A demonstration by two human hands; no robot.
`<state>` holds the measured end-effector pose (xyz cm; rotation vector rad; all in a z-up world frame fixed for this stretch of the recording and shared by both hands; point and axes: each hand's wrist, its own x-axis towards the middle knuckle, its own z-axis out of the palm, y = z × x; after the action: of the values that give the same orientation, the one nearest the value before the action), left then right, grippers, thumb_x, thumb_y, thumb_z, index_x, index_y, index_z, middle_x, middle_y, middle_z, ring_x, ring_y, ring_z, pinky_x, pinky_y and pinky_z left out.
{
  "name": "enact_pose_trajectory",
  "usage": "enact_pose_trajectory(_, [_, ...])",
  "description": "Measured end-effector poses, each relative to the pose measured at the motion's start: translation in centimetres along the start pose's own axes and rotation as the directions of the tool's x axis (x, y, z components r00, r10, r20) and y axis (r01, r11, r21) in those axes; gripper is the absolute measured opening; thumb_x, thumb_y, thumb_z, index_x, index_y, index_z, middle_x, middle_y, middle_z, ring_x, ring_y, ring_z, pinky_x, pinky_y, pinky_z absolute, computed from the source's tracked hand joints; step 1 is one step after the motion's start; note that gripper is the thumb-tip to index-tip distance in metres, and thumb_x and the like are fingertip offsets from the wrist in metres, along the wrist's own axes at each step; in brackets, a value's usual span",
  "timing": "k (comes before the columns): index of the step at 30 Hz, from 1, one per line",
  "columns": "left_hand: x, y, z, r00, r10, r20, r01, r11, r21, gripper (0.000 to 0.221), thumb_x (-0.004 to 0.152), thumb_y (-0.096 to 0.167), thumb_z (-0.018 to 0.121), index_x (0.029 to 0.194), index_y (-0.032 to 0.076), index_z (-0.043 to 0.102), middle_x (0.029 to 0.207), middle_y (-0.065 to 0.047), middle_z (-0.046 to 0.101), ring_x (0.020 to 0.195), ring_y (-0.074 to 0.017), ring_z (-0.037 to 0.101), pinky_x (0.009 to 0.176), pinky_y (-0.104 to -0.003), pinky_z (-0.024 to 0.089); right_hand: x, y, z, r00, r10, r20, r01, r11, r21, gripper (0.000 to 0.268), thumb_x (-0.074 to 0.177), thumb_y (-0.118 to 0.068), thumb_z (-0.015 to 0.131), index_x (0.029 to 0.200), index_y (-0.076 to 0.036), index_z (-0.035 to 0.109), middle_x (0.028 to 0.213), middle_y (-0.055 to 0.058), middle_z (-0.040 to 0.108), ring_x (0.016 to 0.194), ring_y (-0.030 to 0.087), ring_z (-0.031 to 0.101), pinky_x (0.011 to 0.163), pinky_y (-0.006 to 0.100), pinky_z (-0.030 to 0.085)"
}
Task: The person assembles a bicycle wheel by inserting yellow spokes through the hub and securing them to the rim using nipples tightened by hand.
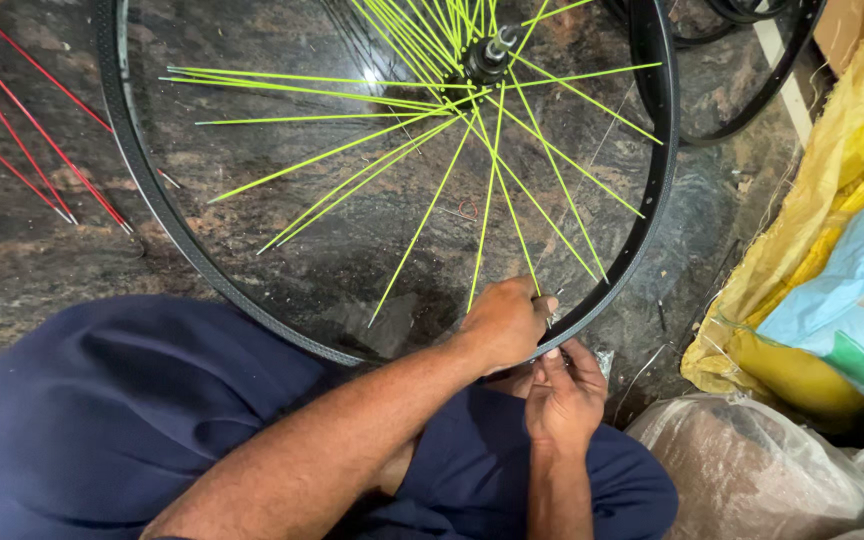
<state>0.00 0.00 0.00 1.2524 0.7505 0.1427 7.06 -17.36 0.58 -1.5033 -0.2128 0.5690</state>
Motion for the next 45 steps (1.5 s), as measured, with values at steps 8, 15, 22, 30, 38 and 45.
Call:
enact_pose_trajectory(8, [0.0,0.0,0.0,1.000,0.025,-0.007,-0.025,1.000,0.012,0.035,0.093,0.033,0.065,0.094,-0.002,0.068,0.094,-0.026,0.071,0.093,-0.0452,0.069,0.081,-0.054,0.052,0.1,0.1,0.2,0.999,-0.006,-0.048,0.006,1.000,-0.002,0.023,0.093,0.010,0.070,0.115,0.010,0.069,0.102,0.018,0.072,0.075,0.016,0.062,0.066,0.025,0.049])
enact_pose_trajectory(15, [0.1,-0.1,-0.1,0.999,0.044,0.005,-0.044,0.998,0.040,0.036,0.095,0.033,0.065,0.094,-0.003,0.066,0.091,-0.027,0.071,0.091,-0.0450,0.070,0.080,-0.053,0.053,0.2,0.0,0.0,0.995,0.058,-0.079,-0.057,0.998,0.015,0.020,0.092,0.010,0.069,0.112,0.008,0.069,0.101,0.018,0.072,0.075,0.017,0.063,0.062,0.026,0.049])
enact_pose_trajectory(22, [0.0,0.2,-0.2,0.999,0.038,-0.001,-0.038,0.999,0.029,0.036,0.095,0.034,0.065,0.094,-0.003,0.067,0.091,-0.026,0.072,0.090,-0.0441,0.070,0.078,-0.053,0.053,0.5,0.4,0.2,0.999,0.010,-0.038,-0.008,0.999,0.047,0.021,0.091,0.012,0.069,0.111,0.007,0.069,0.102,0.018,0.071,0.077,0.019,0.062,0.065,0.027,0.049])
enact_pose_trajectory(30, [0.0,-0.2,-0.1,0.998,0.066,0.003,-0.066,0.998,0.004,0.034,0.095,0.033,0.062,0.099,0.000,0.068,0.094,-0.025,0.072,0.091,-0.0436,0.070,0.080,-0.052,0.052,0.6,0.8,-0.4,1.000,0.024,-0.005,-0.023,0.997,0.068,0.022,0.090,0.011,0.069,0.112,0.007,0.070,0.103,0.017,0.071,0.077,0.018,0.061,0.067,0.027,0.050])
enact_pose_trajectory(38, [-0.4,0.6,-0.6,1.000,-0.007,0.024,0.007,1.000,0.015,0.035,0.096,0.034,0.062,0.099,-0.001,0.066,0.096,-0.026,0.071,0.093,-0.0445,0.070,0.081,-0.052,0.052,0.8,1.3,-1.0,0.996,0.083,-0.020,-0.081,0.993,0.088,0.017,0.091,0.008,0.073,0.107,0.002,0.070,0.097,0.014,0.069,0.075,0.018,0.059,0.066,0.028,0.048])
enact_pose_trajectory(45, [-0.7,1.6,-1.4,0.996,-0.054,0.065,0.058,0.996,-0.061,0.034,0.094,0.033,0.064,0.096,0.000,0.069,0.086,-0.021,0.073,0.081,-0.0365,0.075,0.073,-0.046,0.055,1.1,0.5,0.4,0.993,0.099,0.064,-0.110,0.972,0.207,0.013,0.093,0.005,0.072,0.102,-0.004,0.068,0.102,0.012,0.071,0.085,0.017,0.062,0.068,0.027,0.047])
